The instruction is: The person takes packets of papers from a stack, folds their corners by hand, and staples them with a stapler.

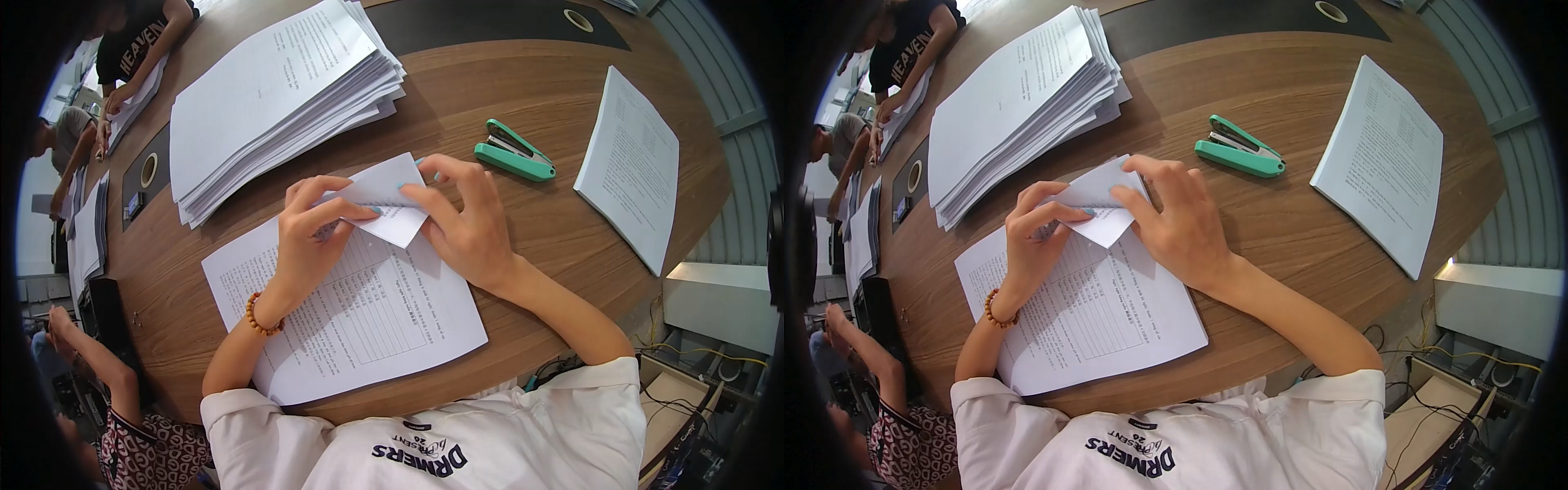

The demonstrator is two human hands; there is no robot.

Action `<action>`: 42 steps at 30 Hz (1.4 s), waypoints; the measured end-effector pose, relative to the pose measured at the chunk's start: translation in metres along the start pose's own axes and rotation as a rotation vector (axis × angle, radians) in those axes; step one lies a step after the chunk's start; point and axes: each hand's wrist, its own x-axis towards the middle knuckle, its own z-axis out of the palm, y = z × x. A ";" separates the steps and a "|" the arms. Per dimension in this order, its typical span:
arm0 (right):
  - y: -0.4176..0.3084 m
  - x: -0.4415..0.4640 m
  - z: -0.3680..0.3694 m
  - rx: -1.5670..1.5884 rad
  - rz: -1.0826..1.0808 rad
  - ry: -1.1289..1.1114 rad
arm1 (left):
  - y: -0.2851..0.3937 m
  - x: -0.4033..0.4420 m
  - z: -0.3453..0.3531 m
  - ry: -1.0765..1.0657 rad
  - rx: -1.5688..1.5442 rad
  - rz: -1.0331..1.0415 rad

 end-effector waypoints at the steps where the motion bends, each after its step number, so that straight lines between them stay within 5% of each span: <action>1: -0.001 0.001 0.000 0.046 0.074 -0.005 | 0.000 -0.001 0.001 -0.010 -0.061 -0.054; 6: 0.001 0.003 -0.002 0.390 0.237 0.044 | 0.002 0.001 0.001 0.019 -0.025 0.024; 8: 0.005 0.003 -0.003 0.499 0.292 0.066 | 0.007 -0.001 0.009 0.178 -0.376 -0.248; 10: 0.010 0.002 -0.003 0.277 -0.022 0.063 | 0.008 0.004 0.003 0.114 -0.258 -0.161; 14: 0.003 0.001 -0.008 0.179 -0.091 0.085 | 0.002 0.001 0.000 0.024 0.041 0.135; 17: 0.002 0.000 -0.008 0.127 -0.168 0.063 | 0.000 0.000 0.001 0.035 0.041 0.156; 23: 0.011 0.004 0.001 0.216 -0.051 0.088 | 0.009 0.010 0.001 -0.031 -0.065 0.074; 25: 0.007 0.007 0.003 0.474 0.357 0.069 | 0.006 0.015 -0.003 -0.113 -0.007 0.088; 28: 0.009 0.008 0.002 0.451 0.322 0.035 | 0.003 0.025 0.003 -0.108 -0.194 0.000; 42: 0.012 0.006 0.006 0.362 0.249 0.056 | 0.001 0.026 0.010 -0.071 -0.165 0.022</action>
